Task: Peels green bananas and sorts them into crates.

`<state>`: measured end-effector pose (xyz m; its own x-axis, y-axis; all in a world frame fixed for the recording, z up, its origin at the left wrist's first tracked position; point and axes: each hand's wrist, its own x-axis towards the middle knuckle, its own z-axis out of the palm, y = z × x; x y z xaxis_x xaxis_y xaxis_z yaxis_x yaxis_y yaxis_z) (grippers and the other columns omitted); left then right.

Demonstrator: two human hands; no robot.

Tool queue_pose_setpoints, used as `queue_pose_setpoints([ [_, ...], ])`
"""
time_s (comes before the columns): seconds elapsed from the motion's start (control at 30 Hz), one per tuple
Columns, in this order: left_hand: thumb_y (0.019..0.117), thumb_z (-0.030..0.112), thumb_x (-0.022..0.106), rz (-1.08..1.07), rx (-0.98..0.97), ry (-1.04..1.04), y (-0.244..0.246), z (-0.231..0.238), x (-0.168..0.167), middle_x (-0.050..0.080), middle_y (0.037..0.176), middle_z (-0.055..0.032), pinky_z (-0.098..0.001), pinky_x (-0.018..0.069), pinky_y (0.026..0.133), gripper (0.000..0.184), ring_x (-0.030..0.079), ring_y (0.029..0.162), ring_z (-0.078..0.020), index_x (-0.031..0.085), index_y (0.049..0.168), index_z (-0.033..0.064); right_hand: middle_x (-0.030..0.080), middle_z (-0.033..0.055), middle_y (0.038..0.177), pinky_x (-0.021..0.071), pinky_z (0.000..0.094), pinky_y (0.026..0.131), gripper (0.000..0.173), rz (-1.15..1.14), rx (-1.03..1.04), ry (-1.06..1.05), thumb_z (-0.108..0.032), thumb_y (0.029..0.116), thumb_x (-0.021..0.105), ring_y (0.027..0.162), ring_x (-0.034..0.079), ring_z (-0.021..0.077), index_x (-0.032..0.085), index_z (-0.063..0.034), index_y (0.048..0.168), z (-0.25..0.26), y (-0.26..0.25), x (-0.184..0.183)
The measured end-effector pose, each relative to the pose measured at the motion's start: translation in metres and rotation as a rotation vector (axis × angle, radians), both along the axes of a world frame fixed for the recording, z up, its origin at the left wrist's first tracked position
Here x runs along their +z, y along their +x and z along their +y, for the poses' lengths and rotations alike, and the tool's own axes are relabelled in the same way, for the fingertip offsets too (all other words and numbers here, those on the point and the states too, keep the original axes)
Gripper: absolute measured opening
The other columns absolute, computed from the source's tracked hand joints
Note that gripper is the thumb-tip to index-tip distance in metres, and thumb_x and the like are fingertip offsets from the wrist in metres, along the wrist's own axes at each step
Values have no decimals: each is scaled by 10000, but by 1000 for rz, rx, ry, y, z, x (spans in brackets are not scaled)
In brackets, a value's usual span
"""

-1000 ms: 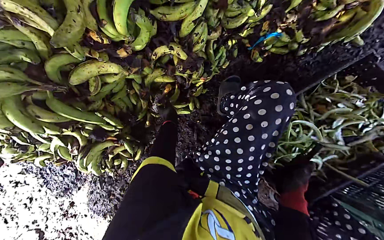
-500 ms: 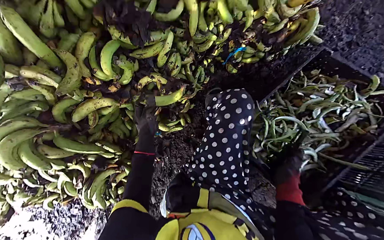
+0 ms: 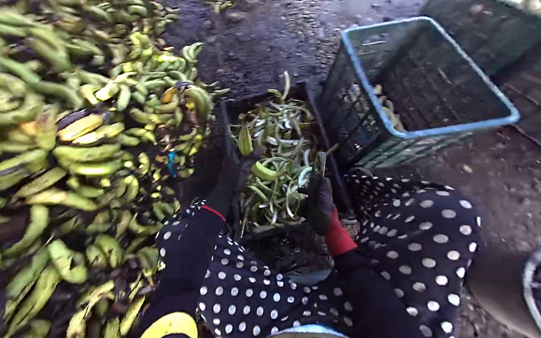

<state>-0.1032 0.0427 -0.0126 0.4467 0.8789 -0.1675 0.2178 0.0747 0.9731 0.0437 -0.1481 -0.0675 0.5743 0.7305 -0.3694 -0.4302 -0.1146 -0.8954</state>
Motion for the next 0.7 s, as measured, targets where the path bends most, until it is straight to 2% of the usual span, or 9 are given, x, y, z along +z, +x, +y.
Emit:
queue_pose_setpoints([
  [0.1,901,375,776,95,-52,-59,23,-5,-9,659,1257,-130,-402,554,984,651,653,1128,-188,524,1401,43,681,93,1089,536,325,570,603,-5,-7,-13,-517,1101,174,631,606,141,335,-90,1496,-11,6,-9],
  [0.17,890,427,776,139,-102,-39,27,-4,-7,681,1197,-124,-421,563,962,632,670,1082,-188,567,1350,48,665,54,896,553,334,585,597,-40,20,-18,-531,1090,242,615,605,140,417,-76,1434,-15,6,-17],
  [0.23,879,485,767,154,-100,-6,28,-1,-6,679,1195,-112,-415,561,954,671,666,1078,-180,555,1361,68,615,13,725,559,341,568,554,-64,97,-6,-481,1095,263,570,593,139,476,-57,1381,-11,8,-17],
  [0.33,917,469,734,205,-10,100,31,-5,1,648,1288,-120,-403,519,1025,699,638,1163,-179,489,1437,71,599,23,698,590,376,610,562,-163,298,-71,-425,1083,272,583,614,161,471,-5,1399,-11,6,-9],
  [0.47,940,447,712,254,31,253,31,-13,16,642,1293,-153,-384,492,1052,696,631,1179,-185,478,1439,22,593,34,698,559,347,589,441,-202,268,-164,-336,1101,383,575,582,137,587,24,1254,5,-15,25],
  [0.53,946,462,696,280,19,325,31,-19,23,639,1308,-157,-384,472,1073,704,622,1202,-187,481,1449,20,602,-5,657,557,321,557,420,-230,151,16,-341,1079,410,538,582,109,576,-3,1264,10,-20,61],
  [0.6,943,456,700,263,-3,383,32,-22,25,650,1289,-135,-360,488,1054,670,635,1169,-154,508,1433,41,621,-60,645,564,282,507,375,-203,25,354,-402,1051,468,506,588,73,571,-108,1259,14,-20,100],
  [0.67,943,418,714,182,-27,415,33,-23,26,652,1289,-100,-304,496,1042,621,633,1154,-98,533,1419,63,656,-72,710,562,250,510,445,-231,-60,579,-529,998,565,539,607,61,595,-196,1293,20,-20,109],
  [0.7,936,391,729,116,-24,423,33,-22,24,663,1258,-83,-282,511,1018,597,641,1124,-77,550,1398,59,652,-77,726,562,267,521,522,-301,-101,579,-609,969,576,554,607,66,580,-205,1300,26,-21,97],
])
